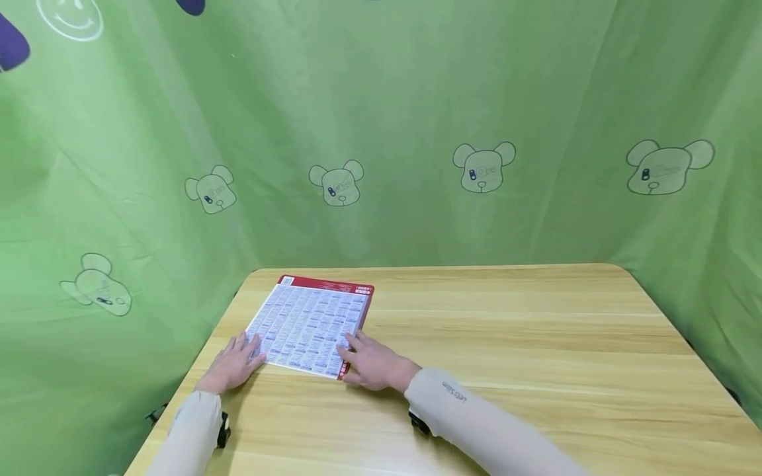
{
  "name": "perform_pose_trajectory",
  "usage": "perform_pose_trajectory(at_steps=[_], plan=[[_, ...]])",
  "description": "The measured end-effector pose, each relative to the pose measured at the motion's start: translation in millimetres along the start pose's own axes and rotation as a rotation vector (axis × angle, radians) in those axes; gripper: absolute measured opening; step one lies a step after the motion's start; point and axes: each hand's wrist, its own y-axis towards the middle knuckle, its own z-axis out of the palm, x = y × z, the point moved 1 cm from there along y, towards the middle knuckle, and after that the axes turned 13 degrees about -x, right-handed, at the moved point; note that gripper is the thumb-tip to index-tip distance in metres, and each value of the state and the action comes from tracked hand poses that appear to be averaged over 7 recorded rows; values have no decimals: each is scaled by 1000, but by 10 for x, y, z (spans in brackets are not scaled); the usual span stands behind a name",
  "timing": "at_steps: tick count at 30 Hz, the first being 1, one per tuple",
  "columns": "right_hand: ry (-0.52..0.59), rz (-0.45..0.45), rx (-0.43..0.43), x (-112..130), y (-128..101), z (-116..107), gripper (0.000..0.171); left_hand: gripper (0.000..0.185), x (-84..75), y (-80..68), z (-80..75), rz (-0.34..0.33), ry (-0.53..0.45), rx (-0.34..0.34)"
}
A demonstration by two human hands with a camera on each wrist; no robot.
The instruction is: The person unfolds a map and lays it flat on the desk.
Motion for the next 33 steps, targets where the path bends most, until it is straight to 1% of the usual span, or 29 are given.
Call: perform_pose_trajectory(at_steps=[4,13,17,19,23,27,30,33], plan=[[-2,4,22,72,72,21,61,59,39,-17,18,0,-10,0],[-6,6,63,119,181,123,53,55,43,14,48,25,-14,19],[1,34,94,130,200,180,53,55,40,8,46,5,-24,47],[0,46,104,129,213,196,53,55,45,14,47,-5,-27,49],[-23,52,104,124,252,223,53,56,68,42,56,-14,-15,35],[-51,31,96,143,292,254,52,55,92,53,70,-34,-18,40],[-50,21,92,161,306,261,49,54,103,53,81,-32,-16,58],[-56,19,89,166,311,252,47,53,101,61,77,-16,-19,58]])
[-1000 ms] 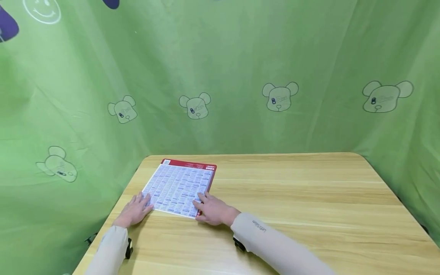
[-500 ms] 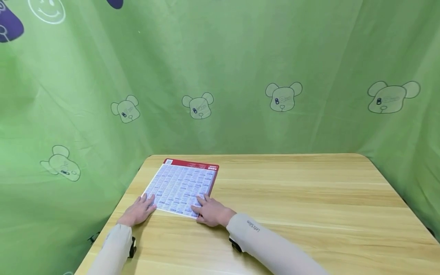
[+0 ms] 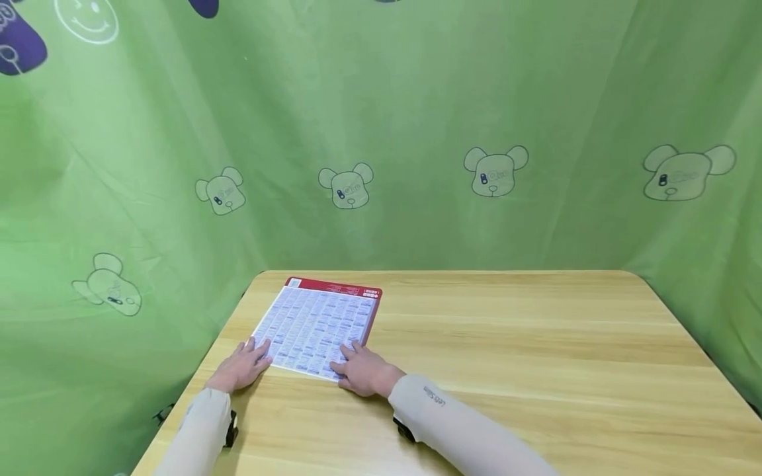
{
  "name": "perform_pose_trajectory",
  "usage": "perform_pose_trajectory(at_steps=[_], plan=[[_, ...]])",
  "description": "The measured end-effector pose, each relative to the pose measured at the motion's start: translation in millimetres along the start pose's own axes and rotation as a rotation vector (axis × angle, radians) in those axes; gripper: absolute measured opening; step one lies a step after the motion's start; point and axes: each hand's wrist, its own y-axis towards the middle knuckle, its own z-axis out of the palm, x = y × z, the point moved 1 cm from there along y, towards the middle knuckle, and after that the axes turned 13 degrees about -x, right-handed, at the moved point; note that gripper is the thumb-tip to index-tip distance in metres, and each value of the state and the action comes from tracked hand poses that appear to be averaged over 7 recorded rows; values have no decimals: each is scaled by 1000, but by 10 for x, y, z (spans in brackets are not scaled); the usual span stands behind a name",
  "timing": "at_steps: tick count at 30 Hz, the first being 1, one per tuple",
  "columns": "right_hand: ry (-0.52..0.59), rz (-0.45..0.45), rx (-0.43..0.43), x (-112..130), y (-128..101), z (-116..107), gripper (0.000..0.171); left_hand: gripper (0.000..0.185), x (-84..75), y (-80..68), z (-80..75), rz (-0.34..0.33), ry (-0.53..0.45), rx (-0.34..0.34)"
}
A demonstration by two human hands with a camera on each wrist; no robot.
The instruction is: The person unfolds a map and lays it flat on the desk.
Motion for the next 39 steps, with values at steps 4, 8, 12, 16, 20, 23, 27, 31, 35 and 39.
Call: perform_pose_trajectory(at_steps=[4,8,12,16,20,23,27,31,35,39], plan=[[-15,1,-2,-36,-47,-13,46,53,-63,5,-10,13,-7,0],[-31,-3,10,-79,-109,-35,47,54,-134,6,-10,12,-6,15],[-45,3,27,-112,-185,-61,47,55,-184,13,19,8,7,26],[-32,13,37,-155,-276,-70,47,55,-248,30,43,35,24,24],[-28,13,41,-211,-369,-82,48,55,-312,49,62,74,43,21],[-27,4,41,-258,-436,-103,48,56,-355,63,68,90,52,18],[-9,0,39,-325,-532,-137,48,56,-431,79,67,129,54,10],[-1,-9,35,-396,-634,-162,47,57,-520,85,75,175,59,13],[-12,-26,34,-461,-729,-181,48,56,-617,84,90,193,59,11],[-11,-29,36,-524,-830,-189,47,55,-714,82,112,214,56,12]])
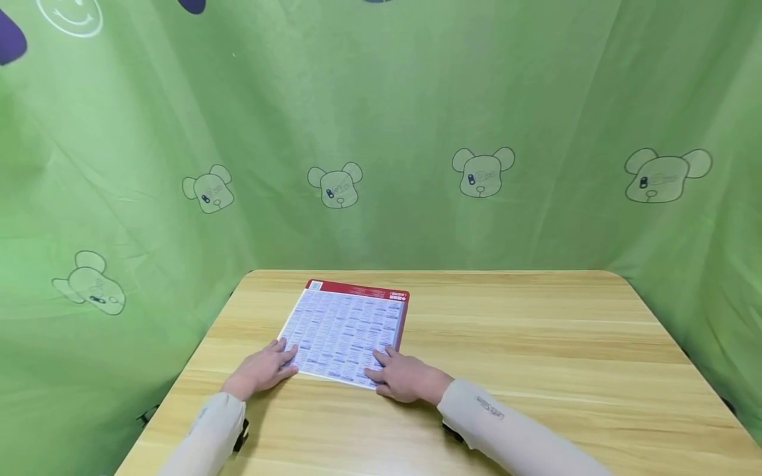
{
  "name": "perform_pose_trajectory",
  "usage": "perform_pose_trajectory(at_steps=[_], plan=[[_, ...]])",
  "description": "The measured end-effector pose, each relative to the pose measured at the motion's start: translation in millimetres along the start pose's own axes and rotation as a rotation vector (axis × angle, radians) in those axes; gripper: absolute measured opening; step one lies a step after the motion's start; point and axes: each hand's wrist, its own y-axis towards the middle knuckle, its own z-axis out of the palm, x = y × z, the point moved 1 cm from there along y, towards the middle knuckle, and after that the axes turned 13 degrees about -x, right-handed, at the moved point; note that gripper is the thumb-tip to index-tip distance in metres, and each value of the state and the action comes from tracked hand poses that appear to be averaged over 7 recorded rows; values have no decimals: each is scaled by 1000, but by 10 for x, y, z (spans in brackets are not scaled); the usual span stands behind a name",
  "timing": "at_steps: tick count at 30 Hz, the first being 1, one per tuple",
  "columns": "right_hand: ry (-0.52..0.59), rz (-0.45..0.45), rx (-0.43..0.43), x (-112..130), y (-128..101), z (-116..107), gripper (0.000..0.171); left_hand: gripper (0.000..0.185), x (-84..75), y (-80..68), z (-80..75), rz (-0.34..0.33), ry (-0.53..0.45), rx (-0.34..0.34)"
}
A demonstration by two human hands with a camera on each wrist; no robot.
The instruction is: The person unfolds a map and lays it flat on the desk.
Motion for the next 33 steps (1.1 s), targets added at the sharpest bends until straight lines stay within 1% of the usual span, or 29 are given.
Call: perform_pose_trajectory(at_steps=[6,10,18,28,33], plan=[[30,1,-10,-67,-110,1,47,54,-81,24,23,15,1,1],[40,7,-13,-116,-188,13,47,54,-150,49,30,39,-1,-2],[52,7,-10,-187,-322,13,47,53,-282,77,31,57,30,19],[70,10,-4,-260,-463,-12,46,53,-381,127,56,102,43,2],[80,3,-17,-313,-545,-26,46,54,-447,156,60,132,49,1]])
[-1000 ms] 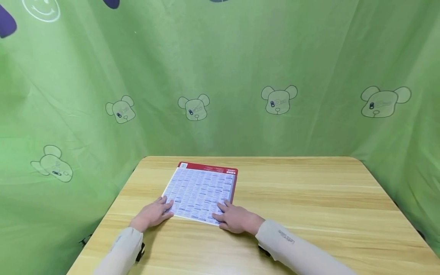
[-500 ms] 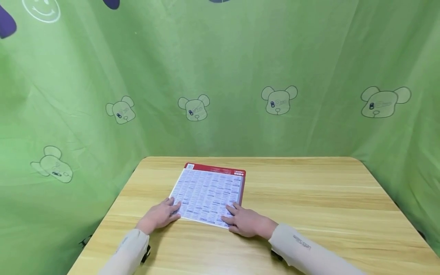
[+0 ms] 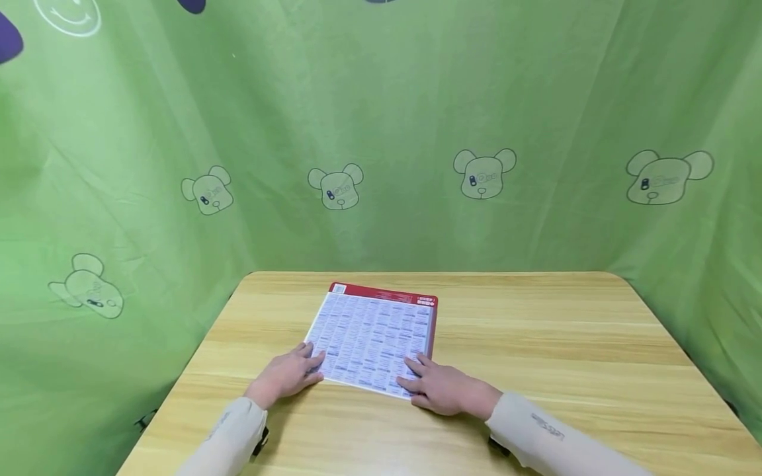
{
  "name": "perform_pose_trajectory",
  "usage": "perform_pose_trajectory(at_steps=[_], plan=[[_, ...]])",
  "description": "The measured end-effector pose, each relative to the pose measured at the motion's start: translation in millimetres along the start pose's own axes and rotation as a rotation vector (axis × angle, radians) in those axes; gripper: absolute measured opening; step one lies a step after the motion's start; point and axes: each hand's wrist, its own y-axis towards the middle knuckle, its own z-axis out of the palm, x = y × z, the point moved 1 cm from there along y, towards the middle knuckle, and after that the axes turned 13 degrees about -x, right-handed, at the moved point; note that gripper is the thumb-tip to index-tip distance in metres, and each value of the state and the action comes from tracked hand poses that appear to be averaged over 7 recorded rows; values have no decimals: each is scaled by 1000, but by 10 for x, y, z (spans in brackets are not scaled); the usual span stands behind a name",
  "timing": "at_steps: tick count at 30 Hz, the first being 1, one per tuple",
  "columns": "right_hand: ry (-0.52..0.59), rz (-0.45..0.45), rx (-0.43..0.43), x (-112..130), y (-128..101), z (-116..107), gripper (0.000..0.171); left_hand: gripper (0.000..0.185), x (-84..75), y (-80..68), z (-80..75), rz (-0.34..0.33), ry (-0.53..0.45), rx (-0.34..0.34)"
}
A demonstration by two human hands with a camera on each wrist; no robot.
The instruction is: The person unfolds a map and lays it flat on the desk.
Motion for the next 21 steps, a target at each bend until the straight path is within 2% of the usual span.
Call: perform_pose_trajectory(at_steps=[10,21], plan=[[35,9,-16,-130,-175,-3,46,53,-146,73,15,66,4,-5],[52,33,-15,-289,-350,4,46,51,-285,180,48,151,53,-33]])
